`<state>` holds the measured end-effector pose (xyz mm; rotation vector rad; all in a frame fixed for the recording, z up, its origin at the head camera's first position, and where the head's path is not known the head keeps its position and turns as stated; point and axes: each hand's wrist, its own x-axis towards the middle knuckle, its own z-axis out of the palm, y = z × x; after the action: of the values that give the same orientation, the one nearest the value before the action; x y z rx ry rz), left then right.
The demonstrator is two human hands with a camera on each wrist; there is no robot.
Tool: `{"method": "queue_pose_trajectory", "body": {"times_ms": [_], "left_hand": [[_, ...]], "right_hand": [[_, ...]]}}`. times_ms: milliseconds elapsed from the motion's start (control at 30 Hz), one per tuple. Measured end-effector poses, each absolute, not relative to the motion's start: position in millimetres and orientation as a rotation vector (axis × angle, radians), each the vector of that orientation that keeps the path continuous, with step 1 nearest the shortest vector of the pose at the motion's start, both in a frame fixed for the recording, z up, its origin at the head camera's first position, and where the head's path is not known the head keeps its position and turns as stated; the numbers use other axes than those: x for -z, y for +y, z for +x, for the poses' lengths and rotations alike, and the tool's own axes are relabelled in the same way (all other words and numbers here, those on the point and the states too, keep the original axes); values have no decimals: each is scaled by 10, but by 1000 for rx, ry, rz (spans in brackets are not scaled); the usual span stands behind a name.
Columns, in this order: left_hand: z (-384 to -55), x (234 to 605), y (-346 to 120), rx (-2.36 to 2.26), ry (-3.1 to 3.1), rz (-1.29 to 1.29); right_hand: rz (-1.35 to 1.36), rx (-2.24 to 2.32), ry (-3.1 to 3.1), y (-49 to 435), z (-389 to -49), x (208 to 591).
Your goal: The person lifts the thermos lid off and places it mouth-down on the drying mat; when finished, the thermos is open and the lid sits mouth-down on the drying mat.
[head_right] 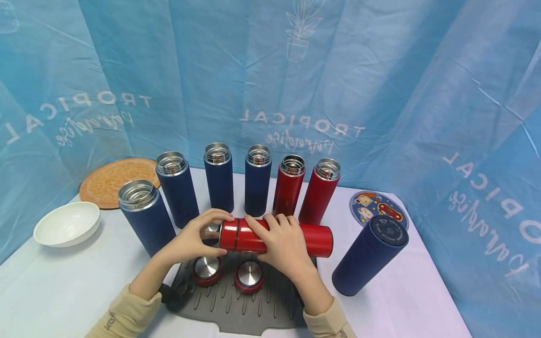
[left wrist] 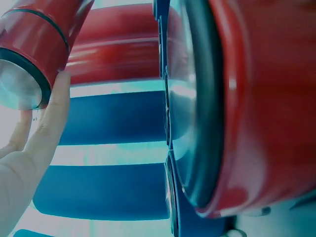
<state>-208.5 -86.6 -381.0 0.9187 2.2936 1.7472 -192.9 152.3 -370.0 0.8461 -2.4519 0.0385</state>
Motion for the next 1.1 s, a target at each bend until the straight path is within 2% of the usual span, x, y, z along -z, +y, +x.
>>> {"method": "queue_pose_trajectory", "body": {"times_ms": [400,800,1000,1100], "left_hand": [[-2091,3823,-844,-1796,2230,703],[-2070,3819,-759,-1853,2201,376],[-2067,3819,-759,-1793,2221,344],[-2063,3811,-777,-1768,2204,425]], "right_hand": [[843,-22,-2411,1520,-1923,3714],[865,-18,-2376,1492,-1917,3725],[893,-26,-2350,1475,-1914,3720],[898,-21,-2345,1479,-1915,3707]]}}
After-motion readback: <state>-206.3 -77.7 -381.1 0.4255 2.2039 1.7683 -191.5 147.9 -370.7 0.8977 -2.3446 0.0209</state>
